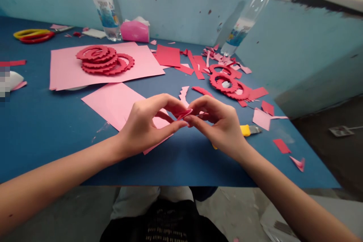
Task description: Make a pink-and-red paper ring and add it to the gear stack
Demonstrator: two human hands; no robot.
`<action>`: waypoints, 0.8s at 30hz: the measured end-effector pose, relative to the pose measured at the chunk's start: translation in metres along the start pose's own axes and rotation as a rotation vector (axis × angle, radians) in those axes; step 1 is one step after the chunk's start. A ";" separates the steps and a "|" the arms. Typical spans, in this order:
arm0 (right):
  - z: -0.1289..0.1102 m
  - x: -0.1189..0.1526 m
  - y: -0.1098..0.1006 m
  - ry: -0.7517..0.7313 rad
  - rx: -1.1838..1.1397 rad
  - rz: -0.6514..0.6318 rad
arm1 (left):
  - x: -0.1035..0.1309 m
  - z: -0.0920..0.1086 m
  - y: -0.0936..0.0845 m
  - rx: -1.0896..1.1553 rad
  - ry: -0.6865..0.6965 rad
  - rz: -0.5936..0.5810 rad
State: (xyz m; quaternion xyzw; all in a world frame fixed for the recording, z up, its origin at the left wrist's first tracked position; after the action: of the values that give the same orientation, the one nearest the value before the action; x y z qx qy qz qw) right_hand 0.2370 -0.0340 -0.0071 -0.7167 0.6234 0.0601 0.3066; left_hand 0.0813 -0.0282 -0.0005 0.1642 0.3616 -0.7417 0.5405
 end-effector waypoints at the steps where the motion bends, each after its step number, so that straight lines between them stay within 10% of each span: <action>1: -0.001 0.000 0.000 -0.009 -0.001 0.003 | 0.000 0.000 -0.001 -0.021 0.015 0.013; 24: -0.011 0.002 -0.003 -0.155 0.069 0.047 | -0.002 0.003 -0.004 -0.097 0.018 0.030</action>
State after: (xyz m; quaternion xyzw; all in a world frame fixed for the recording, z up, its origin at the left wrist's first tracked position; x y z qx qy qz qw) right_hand 0.2368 -0.0409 0.0021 -0.6841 0.6162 0.1008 0.3770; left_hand 0.0789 -0.0286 0.0039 0.1497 0.3995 -0.7137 0.5556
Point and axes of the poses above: each hand's wrist, its own x-axis away from the middle knuckle, its own y-axis out of the palm, z = x × y, the point moved 6 cm from there along -x, towards the middle knuckle, and after that the axes turned 3 degrees about z, right-handed, at the moved point
